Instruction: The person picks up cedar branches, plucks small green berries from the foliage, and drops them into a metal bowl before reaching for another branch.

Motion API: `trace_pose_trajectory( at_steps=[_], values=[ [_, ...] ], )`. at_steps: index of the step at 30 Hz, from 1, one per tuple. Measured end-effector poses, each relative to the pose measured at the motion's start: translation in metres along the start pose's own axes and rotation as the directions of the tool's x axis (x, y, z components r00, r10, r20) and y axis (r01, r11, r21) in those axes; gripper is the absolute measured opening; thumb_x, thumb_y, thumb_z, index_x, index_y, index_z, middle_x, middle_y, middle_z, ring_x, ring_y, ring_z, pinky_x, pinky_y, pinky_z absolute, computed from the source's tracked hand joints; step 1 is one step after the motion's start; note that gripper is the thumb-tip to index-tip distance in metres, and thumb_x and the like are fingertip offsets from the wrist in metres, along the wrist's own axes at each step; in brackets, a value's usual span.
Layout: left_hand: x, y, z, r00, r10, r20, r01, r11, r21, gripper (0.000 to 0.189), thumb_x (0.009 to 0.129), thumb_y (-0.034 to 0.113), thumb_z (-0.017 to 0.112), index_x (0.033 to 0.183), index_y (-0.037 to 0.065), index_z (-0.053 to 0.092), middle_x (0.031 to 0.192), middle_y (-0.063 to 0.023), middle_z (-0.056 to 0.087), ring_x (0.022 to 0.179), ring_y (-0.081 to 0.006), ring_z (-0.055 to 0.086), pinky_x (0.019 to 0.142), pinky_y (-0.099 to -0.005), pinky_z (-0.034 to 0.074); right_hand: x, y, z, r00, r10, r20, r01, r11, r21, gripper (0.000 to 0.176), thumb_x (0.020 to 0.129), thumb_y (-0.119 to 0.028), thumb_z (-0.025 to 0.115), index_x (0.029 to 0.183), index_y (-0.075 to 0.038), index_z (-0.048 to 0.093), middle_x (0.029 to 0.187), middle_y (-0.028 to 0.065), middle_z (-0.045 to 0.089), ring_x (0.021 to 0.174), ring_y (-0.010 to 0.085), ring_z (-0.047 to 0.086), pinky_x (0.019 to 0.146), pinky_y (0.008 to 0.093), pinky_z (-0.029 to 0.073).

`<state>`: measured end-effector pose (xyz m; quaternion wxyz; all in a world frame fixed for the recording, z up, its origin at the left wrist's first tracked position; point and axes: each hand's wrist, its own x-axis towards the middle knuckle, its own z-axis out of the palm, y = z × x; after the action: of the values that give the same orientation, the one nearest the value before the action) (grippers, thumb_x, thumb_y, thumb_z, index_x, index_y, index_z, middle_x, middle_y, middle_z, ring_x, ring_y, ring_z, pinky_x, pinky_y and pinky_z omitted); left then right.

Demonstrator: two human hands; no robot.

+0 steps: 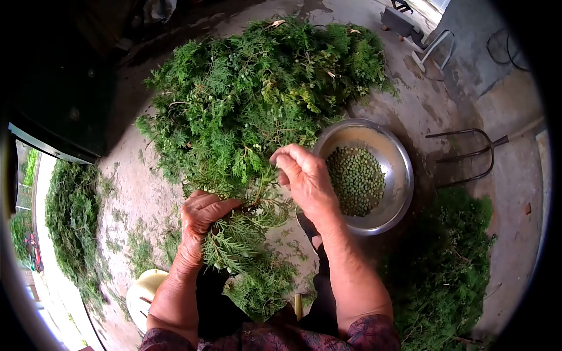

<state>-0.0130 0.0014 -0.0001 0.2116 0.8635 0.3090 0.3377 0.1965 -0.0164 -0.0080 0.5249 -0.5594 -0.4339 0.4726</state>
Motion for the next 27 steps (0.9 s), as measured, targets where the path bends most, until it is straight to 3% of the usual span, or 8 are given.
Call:
trace_pose_trajectory(
  at_steps=[4, 8, 17, 20, 22, 24, 26, 27],
  values=[
    [-0.005, -0.007, -0.002, 0.995, -0.039, -0.087, 0.042, 0.999, 0.024, 0.038, 0.053, 0.018, 0.065, 0.089, 0.006, 0.065, 0.06, -0.0034, 0.053, 0.058, -0.0214, 0.049, 0.057, -0.0322, 0.038, 0.004, -0.005, -0.014, 0.992, 0.107, -0.073, -0.057, 0.866, 0.496, 0.013, 0.088, -0.018, 0.054, 0.09, -0.005, 0.057, 0.079, 0.0026, 0.058, 0.063, 0.0099, 0.054, 0.052, 0.0201, 0.04],
    [0.001, -0.004, -0.004, 0.988, -0.051, -0.143, 0.052, 0.999, 0.001, 0.039, 0.052, 0.017, 0.066, 0.089, 0.003, 0.065, 0.06, -0.0041, 0.052, 0.058, -0.0209, 0.047, 0.056, -0.032, 0.037, 0.004, 0.002, -0.015, 0.987, 0.136, 0.084, -0.157, 0.719, 0.677, 0.012, 0.084, -0.016, 0.059, 0.089, -0.006, 0.057, 0.079, 0.0024, 0.059, 0.065, 0.0119, 0.055, 0.051, 0.0233, 0.041],
    [0.001, -0.003, -0.007, 0.986, -0.079, -0.149, 0.081, 0.997, 0.009, 0.057, 0.042, 0.022, 0.069, 0.095, 0.005, 0.063, 0.062, -0.005, 0.052, 0.057, -0.023, 0.047, 0.057, -0.0329, 0.036, -0.005, 0.003, -0.004, 0.953, 0.091, 0.288, -0.231, 0.834, 0.501, 0.018, 0.082, 0.0, 0.056, 0.1, -0.002, 0.06, 0.08, 0.0035, 0.059, 0.062, 0.0076, 0.055, 0.051, 0.0179, 0.042],
    [-0.002, -0.007, -0.006, 0.989, -0.065, -0.129, 0.084, 0.985, 0.149, 0.048, 0.051, 0.021, 0.063, 0.097, 0.006, 0.063, 0.059, -0.0059, 0.048, 0.058, -0.024, 0.049, 0.059, -0.0345, 0.037, -0.004, -0.005, -0.008, 0.986, 0.148, 0.077, -0.167, 0.877, 0.45, 0.017, 0.082, 0.0, 0.056, 0.098, -0.002, 0.061, 0.079, 0.0042, 0.06, 0.061, 0.0081, 0.056, 0.05, 0.0184, 0.043],
    [-0.002, -0.008, -0.008, 0.99, -0.033, -0.135, 0.064, 0.969, 0.237, 0.044, 0.055, 0.018, 0.06, 0.098, 0.007, 0.063, 0.06, -0.006, 0.048, 0.059, -0.024, 0.049, 0.059, -0.0349, 0.037, 0.005, 0.007, -0.026, 0.98, 0.072, -0.185, -0.012, 0.952, 0.305, 0.018, 0.081, 0.001, 0.055, 0.097, -0.002, 0.061, 0.083, 0.0036, 0.061, 0.062, 0.0088, 0.057, 0.049, 0.0185, 0.043],
    [-0.004, -0.012, -0.008, 0.987, -0.066, -0.148, 0.1, 0.966, 0.24, 0.045, 0.055, 0.014, 0.06, 0.099, 0.007, 0.063, 0.061, -0.0057, 0.048, 0.06, -0.0244, 0.05, 0.061, -0.0353, 0.038, 0.01, 0.011, -0.055, 0.882, 0.069, -0.466, -0.09, 0.996, -0.023, 0.025, 0.079, 0.006, 0.049, 0.099, -0.002, 0.062, 0.09, 0.0051, 0.062, 0.068, 0.0112, 0.058, 0.058, 0.0211, 0.045],
    [-0.008, -0.016, -0.006, 0.947, -0.247, -0.204, 0.277, 0.951, 0.136, 0.041, 0.058, 0.006, 0.063, 0.099, 0.007, 0.065, 0.068, -0.0038, 0.056, 0.063, -0.0194, 0.052, 0.066, -0.0302, 0.042, 0.014, 0.029, -0.091, 0.852, -0.246, -0.462, -0.103, 0.786, -0.609, 0.033, 0.075, 0.008, 0.049, 0.104, -0.001, 0.06, 0.109, 0.0116, 0.057, 0.1, 0.0261, 0.055, 0.089, 0.0321, 0.041],
    [-0.009, -0.016, -0.007, 0.915, -0.345, -0.21, 0.358, 0.933, 0.027, 0.04, 0.06, 0.008, 0.063, 0.099, 0.006, 0.065, 0.073, -0.0045, 0.058, 0.068, -0.0182, 0.054, 0.071, -0.029, 0.043, 0.014, 0.024, -0.089, 0.818, -0.309, -0.484, -0.174, 0.669, -0.722, 0.035, 0.075, 0.006, 0.053, 0.108, -0.002, 0.058, 0.121, 0.0145, 0.05, 0.11, 0.0298, 0.049, 0.094, 0.0342, 0.038]
  ],
)
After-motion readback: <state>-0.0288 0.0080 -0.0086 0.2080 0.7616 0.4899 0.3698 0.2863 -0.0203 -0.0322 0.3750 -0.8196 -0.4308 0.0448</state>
